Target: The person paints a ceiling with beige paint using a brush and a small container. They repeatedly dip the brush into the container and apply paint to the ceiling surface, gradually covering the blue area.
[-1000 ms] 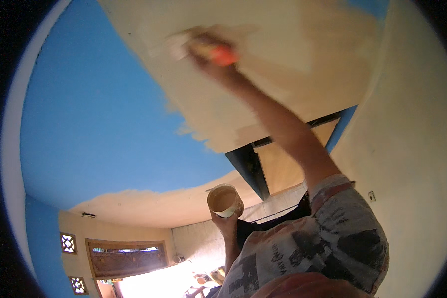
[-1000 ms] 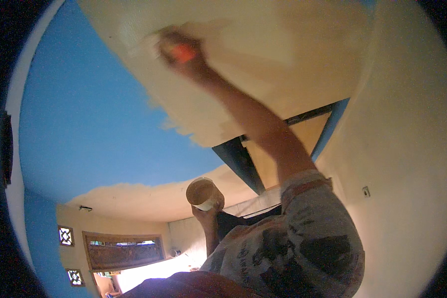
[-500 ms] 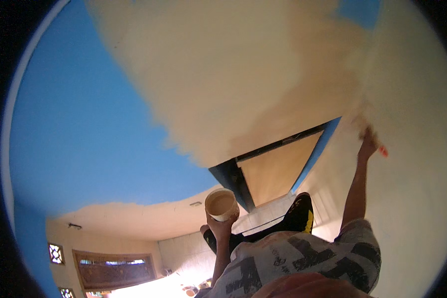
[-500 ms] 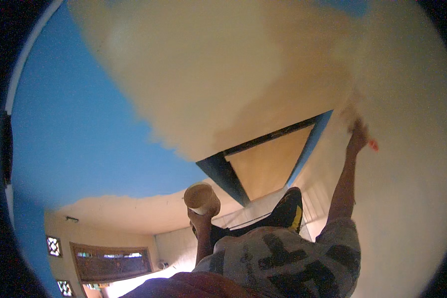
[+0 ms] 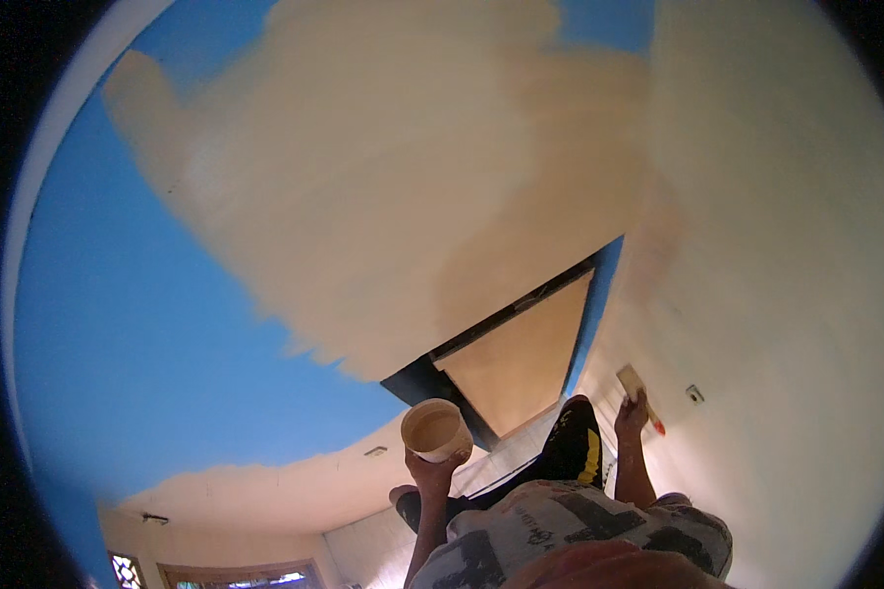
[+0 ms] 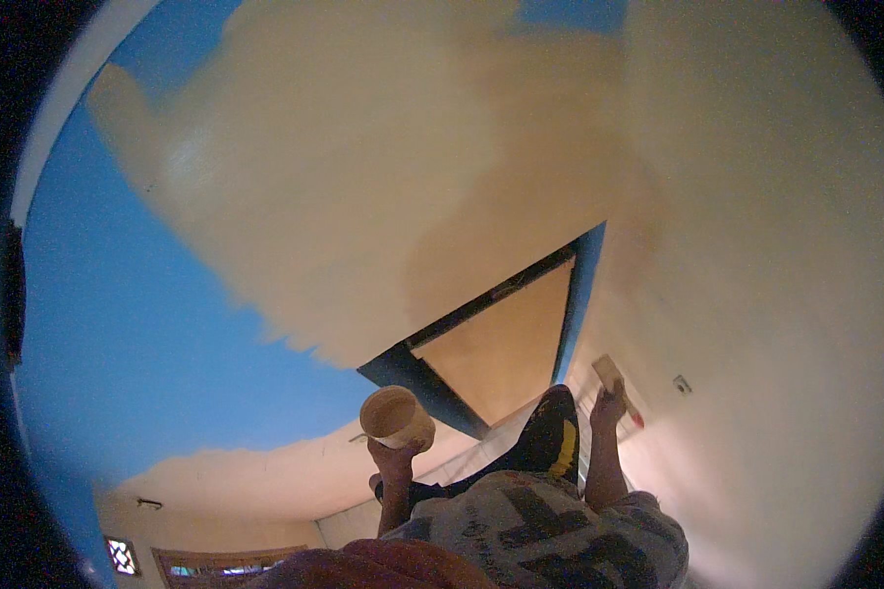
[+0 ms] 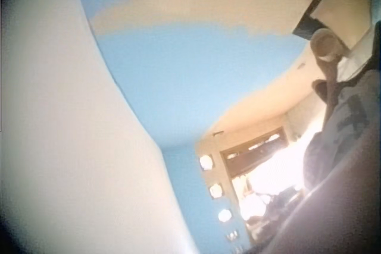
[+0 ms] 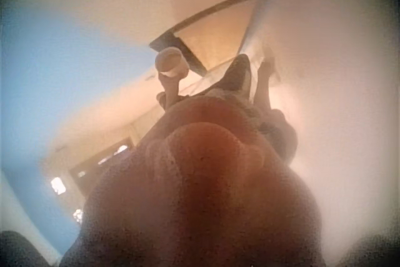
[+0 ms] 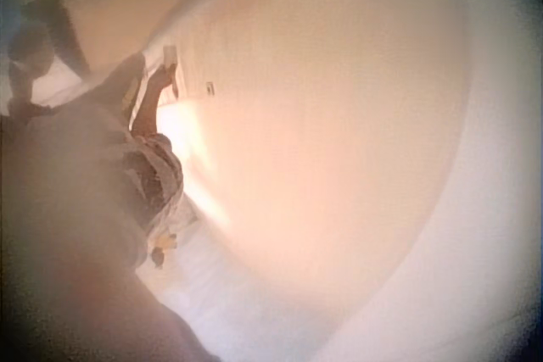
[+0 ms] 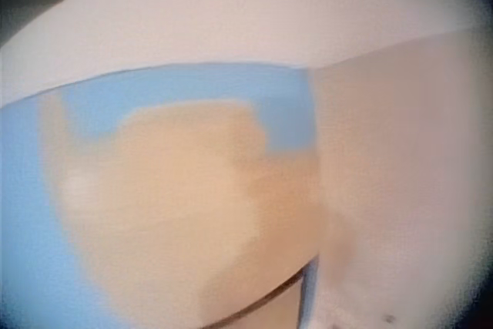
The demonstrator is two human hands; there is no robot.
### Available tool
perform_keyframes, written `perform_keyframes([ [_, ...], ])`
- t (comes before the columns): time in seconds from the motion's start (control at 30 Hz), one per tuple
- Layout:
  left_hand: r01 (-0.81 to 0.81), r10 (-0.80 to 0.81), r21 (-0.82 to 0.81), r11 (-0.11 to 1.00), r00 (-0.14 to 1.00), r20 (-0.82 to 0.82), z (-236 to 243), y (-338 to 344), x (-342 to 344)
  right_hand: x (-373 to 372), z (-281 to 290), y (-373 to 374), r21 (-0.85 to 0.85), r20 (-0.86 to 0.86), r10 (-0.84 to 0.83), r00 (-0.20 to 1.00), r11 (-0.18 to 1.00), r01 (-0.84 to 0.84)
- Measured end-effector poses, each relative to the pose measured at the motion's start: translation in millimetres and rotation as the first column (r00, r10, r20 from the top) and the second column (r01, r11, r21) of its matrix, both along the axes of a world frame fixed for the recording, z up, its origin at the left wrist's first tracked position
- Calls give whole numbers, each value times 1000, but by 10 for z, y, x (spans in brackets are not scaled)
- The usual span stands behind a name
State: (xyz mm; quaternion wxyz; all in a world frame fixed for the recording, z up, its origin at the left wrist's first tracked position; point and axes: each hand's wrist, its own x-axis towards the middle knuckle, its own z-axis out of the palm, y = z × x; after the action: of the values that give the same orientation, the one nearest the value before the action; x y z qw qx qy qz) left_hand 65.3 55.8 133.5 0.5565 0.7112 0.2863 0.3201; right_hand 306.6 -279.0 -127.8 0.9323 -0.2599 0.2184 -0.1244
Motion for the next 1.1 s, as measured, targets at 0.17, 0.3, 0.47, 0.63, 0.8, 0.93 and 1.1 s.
perform_keyframes([
  [0.17, -20, 20, 39, 999, 1000, 7, -153, -9, 40, 663, 923, 293, -242, 160, 226, 961, 953, -183],
  [0.3, -18, 15, 33, 999, 996, 92, 21, -88, 27, 913, 1476, 818, -137, 109, 388, 915, 918, -372],
  [0.47, -26, 20, 54, 998, 994, 107, 201, -61, -68, 670, 2138, 1725, -246, 131, 582, 802, 803, -543],
  [0.63, -69, 66, 63, 996, 997, 47, 436, -42, -109, 357, 2815, 2313, -452, 250, 740, 624, 659, -601],
  [0.8, -63, 58, 33, 997, 990, 132, 447, 67, -152, 145, 3362, 2606, -559, 403, 775, 486, 629, -539],
  [0.93, -146, 117, 228, 963, 984, 134, 594, 277, -11, 102, 3807, 2779, -600, 535, 708, 460, 703, -383],
  [1.1, -117, 62, 320, 940, 983, 175, 995, 416, 176, -299, 4576, 2730, -649, 634, 680, 368, 727, -225],
])
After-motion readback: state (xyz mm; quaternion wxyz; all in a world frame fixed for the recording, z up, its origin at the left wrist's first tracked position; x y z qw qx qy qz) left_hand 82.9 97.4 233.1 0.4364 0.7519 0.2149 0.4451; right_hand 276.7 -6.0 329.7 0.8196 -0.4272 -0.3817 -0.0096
